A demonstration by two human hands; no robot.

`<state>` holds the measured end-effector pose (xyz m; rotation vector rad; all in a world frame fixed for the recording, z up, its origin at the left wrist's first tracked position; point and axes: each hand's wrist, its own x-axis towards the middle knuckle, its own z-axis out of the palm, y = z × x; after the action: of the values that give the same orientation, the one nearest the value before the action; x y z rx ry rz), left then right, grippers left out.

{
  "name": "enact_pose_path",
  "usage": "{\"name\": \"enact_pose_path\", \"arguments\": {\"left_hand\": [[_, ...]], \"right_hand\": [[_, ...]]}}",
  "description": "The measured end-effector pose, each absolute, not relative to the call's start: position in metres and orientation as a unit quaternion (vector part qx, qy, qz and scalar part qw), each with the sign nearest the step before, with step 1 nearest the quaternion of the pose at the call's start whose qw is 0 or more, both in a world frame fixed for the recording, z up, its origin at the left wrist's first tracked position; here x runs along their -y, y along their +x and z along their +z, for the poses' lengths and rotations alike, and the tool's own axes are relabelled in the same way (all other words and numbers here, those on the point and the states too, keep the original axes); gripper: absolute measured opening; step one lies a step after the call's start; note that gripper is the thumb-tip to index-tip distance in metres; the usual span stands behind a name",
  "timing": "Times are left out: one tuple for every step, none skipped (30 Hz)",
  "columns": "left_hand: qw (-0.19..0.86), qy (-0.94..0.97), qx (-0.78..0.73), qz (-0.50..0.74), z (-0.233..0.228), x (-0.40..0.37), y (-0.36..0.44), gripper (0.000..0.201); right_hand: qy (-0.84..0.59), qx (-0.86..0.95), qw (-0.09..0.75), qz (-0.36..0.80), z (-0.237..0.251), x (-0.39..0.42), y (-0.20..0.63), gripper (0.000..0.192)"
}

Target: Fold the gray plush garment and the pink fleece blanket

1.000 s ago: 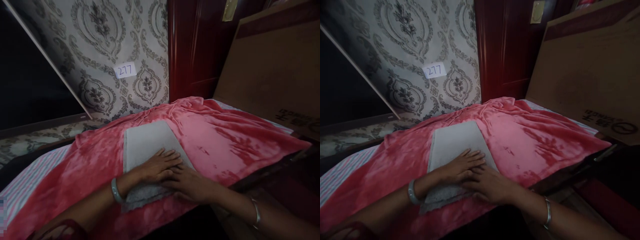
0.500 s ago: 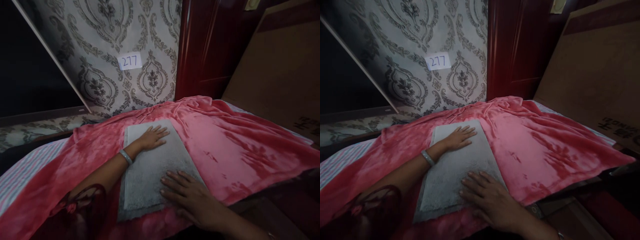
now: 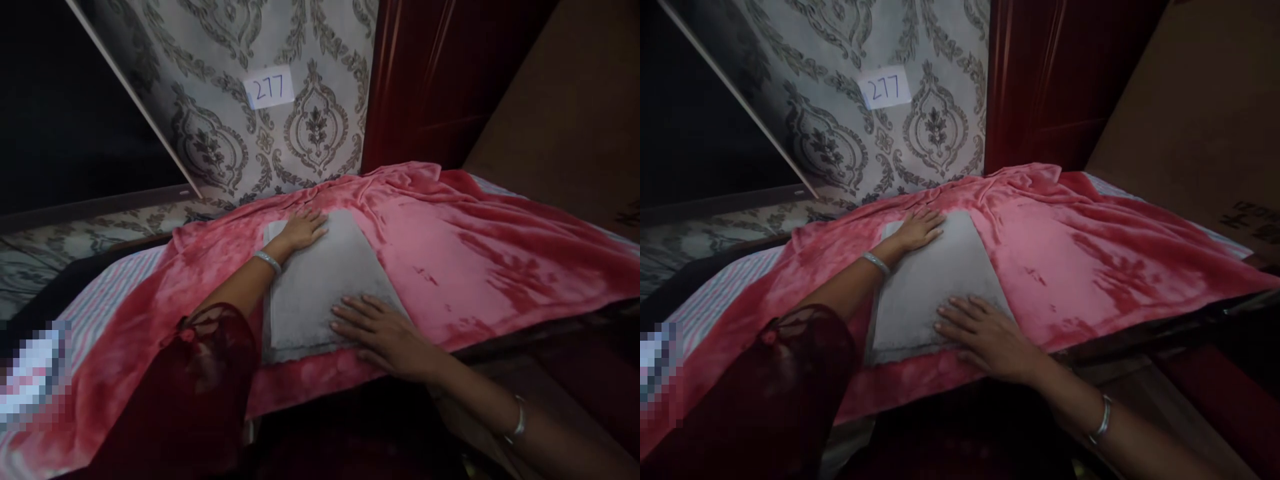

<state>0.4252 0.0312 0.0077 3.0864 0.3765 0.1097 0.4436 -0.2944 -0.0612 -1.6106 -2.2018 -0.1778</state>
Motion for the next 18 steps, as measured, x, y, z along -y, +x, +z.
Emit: {"name": "enact_pose_path", "arguments": {"left_hand": [[0.05,0.994,-0.082,0.043,0.01,-0.021,0.415,0.06],[0.092,0.994,-0.038,0.05,0.013,-0.009,0.402,0.06],[0.134,0.989,0.008,0.055,0.014,0.003,0.387,0.062],[0.173,0.982,0.055,0.054,0.014,0.017,0.371,0.065],[0.206,0.973,0.099,0.042,0.013,0.032,0.355,0.066],[0.23,0.964,0.135,0.021,0.012,0.046,0.339,0.066],[0.246,0.956,0.16,-0.001,0.009,0.06,0.323,0.064],[0.255,0.952,0.17,-0.019,0.006,0.072,0.31,0.063],[0.257,0.949,0.178,-0.034,0.002,0.083,0.299,0.061],[0.254,0.949,0.179,-0.044,-0.002,0.091,0.291,0.06],[0.246,0.952,0.177,-0.049,-0.006,0.097,0.285,0.06],[0.235,0.955,0.176,-0.051,-0.009,0.1,0.282,0.06],[0.223,0.958,0.173,-0.05,-0.012,0.101,0.281,0.061],[0.209,0.962,0.171,-0.05,-0.014,0.1,0.281,0.062],[0.195,0.964,0.172,-0.05,-0.015,0.097,0.283,0.062],[0.182,0.967,0.173,-0.052,-0.016,0.092,0.286,0.061],[0.168,0.969,0.175,-0.055,-0.016,0.086,0.289,0.06],[0.154,0.971,0.172,-0.058,-0.017,0.077,0.294,0.059]], "right_hand": [[-0.575,0.786,0.215,-0.072,-0.06,0.296,0.441,0.06],[-0.576,0.779,0.234,-0.084,-0.059,0.299,0.437,0.06],[-0.578,0.767,0.258,-0.099,-0.057,0.302,0.432,0.059],[-0.58,0.754,0.285,-0.115,-0.056,0.305,0.427,0.059],[-0.582,0.74,0.309,-0.131,-0.054,0.307,0.42,0.06],[-0.586,0.728,0.326,-0.146,-0.054,0.309,0.414,0.059],[-0.59,0.718,0.335,-0.156,-0.055,0.31,0.408,0.057],[-0.595,0.711,0.337,-0.164,-0.056,0.31,0.403,0.054],[-0.603,0.705,0.335,-0.167,-0.058,0.31,0.399,0.05],[-0.611,0.699,0.332,-0.167,-0.061,0.308,0.396,0.046],[-0.617,0.693,0.333,-0.166,-0.065,0.306,0.395,0.044],[-0.62,0.689,0.337,-0.165,-0.068,0.305,0.394,0.042],[-0.621,0.685,0.343,-0.164,-0.071,0.303,0.393,0.041],[-0.622,0.68,0.351,-0.164,-0.074,0.302,0.393,0.04],[-0.623,0.676,0.359,-0.164,-0.076,0.301,0.393,0.04],[-0.624,0.67,0.367,-0.164,-0.078,0.301,0.392,0.04],[-0.626,0.666,0.372,-0.163,-0.079,0.301,0.392,0.041],[-0.628,0.662,0.375,-0.162,-0.08,0.301,0.391,0.042]]}}
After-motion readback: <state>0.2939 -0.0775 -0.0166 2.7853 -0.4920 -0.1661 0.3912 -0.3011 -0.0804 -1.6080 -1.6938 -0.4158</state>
